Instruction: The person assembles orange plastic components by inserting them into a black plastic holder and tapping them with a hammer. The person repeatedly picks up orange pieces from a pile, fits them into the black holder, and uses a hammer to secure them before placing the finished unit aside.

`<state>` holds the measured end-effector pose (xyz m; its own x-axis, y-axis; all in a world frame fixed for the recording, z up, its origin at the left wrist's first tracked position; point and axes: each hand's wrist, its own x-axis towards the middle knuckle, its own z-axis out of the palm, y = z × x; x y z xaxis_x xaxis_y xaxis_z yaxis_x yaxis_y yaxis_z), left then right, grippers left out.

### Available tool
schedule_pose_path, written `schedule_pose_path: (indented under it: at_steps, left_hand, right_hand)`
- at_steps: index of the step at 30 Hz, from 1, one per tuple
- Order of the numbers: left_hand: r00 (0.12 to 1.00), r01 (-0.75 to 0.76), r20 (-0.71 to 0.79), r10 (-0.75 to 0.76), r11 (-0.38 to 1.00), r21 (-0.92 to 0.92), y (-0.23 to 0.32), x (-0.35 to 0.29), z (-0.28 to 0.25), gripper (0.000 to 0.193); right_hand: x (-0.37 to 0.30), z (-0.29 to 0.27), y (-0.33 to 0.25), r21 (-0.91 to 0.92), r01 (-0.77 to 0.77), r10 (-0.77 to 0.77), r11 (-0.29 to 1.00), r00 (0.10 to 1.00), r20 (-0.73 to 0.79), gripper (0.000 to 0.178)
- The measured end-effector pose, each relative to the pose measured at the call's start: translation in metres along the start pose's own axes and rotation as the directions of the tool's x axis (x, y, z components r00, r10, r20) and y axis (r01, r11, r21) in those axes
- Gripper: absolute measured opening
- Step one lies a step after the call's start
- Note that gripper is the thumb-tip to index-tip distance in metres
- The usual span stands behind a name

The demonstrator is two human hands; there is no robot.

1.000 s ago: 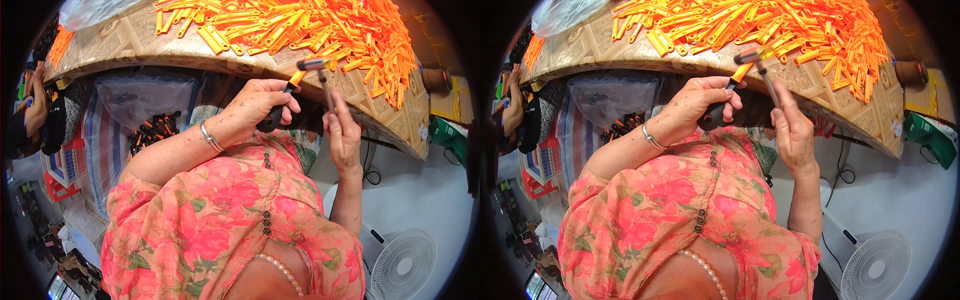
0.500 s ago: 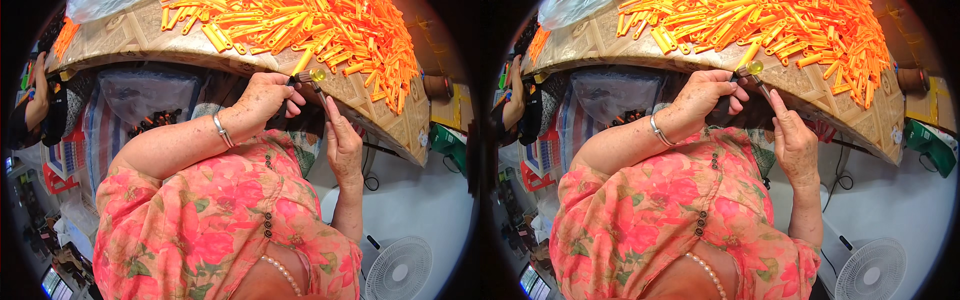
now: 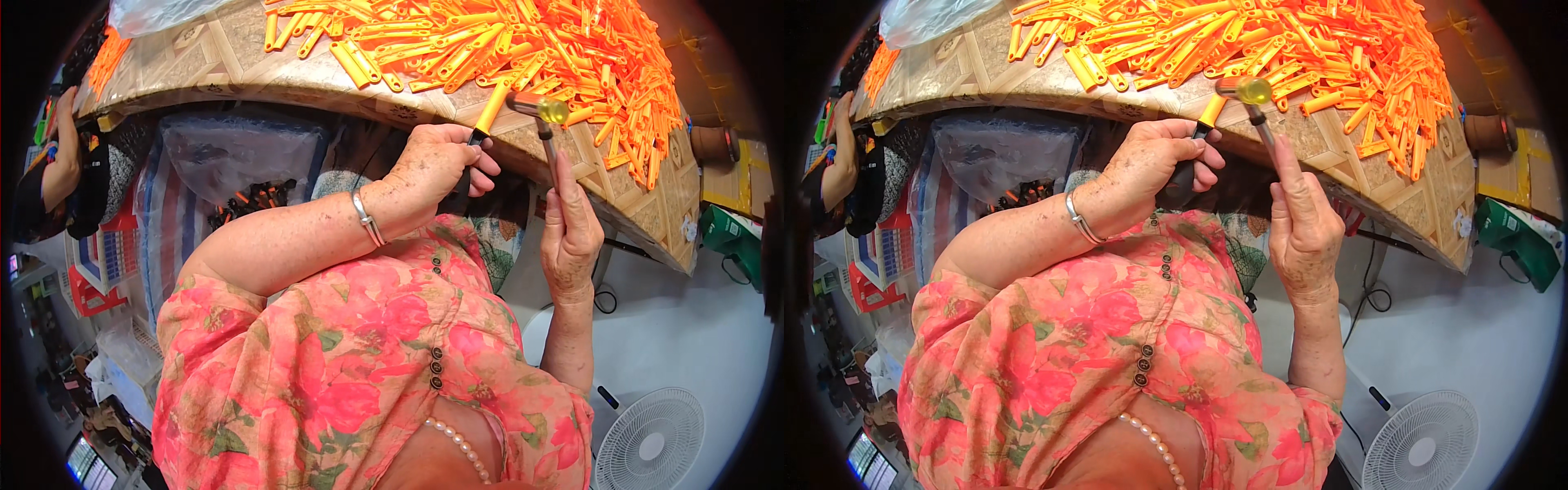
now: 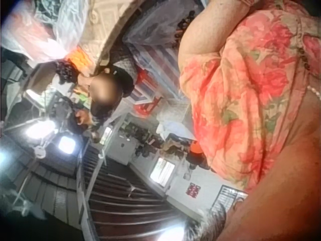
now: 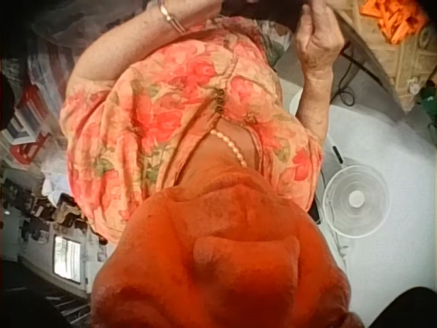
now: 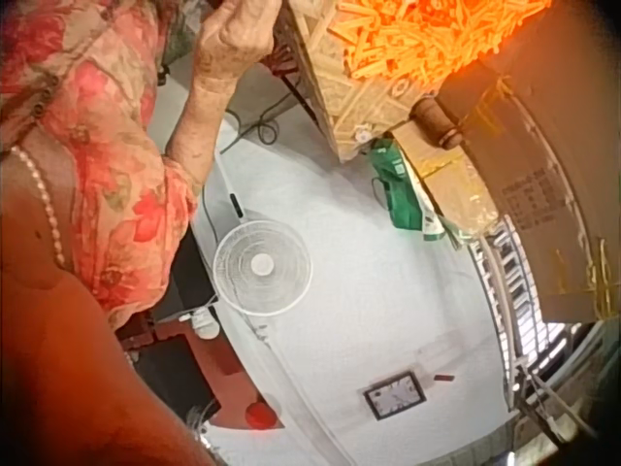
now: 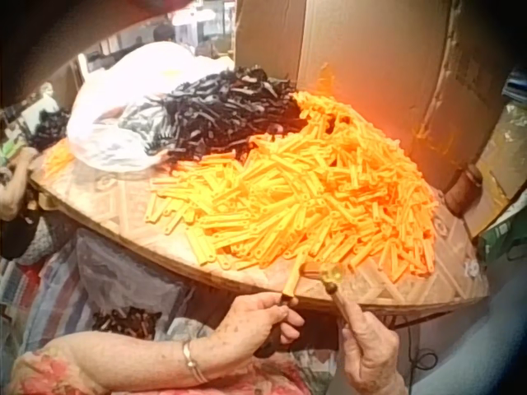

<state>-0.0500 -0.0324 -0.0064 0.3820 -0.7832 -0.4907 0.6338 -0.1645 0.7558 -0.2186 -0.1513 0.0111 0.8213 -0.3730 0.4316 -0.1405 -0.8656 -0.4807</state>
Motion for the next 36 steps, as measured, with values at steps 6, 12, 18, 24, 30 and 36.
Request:
schedule_pose_path:
  at_steps: [6, 12, 18, 24, 30, 36]
  left_hand:
    - [0.999, 0.031, 0.008, -0.031, 0.999, -0.023, 0.004, 0.0, 0.0, 0.02]
    - [0.999, 0.047, 0.014, -0.046, 0.998, -0.05, 0.007, -0.006, 0.002, 0.021]
    - [0.992, 0.105, 0.083, -0.097, 0.99, -0.091, 0.01, -0.005, -0.007, 0.025]
    - [0.877, 0.353, 0.464, -0.123, 0.821, -0.449, -0.001, -0.002, -0.037, 0.035]
    - [0.816, 0.379, 0.578, -0.02, 0.772, -0.509, 0.008, -0.005, -0.041, 0.035]
    - [0.764, 0.313, 0.643, 0.054, 0.841, -0.442, 0.008, -0.009, -0.06, 0.029]
  right_hand:
    - [0.004, 0.0, 0.004, -0.12, -0.015, 0.03, 0.993, 0.991, 0.129, 0.059]
    - [0.013, 0.005, 0.007, -0.182, -0.047, 0.073, 0.982, 0.988, 0.138, 0.054]
    - [0.015, 0.006, 0.022, -0.041, 0.026, -0.026, 0.999, 1.0, 0.017, 0.05]
    - [-0.002, -0.022, 0.028, 0.706, -0.405, 0.634, 0.581, 0.769, -0.08, 0.042]
    - [-0.024, -0.078, 0.14, 0.545, -0.438, 0.685, 0.715, 0.594, -0.422, 0.047]
    - [-0.046, -0.126, 0.246, 0.13, -0.673, 0.623, 0.728, 0.57, -0.536, 0.053]
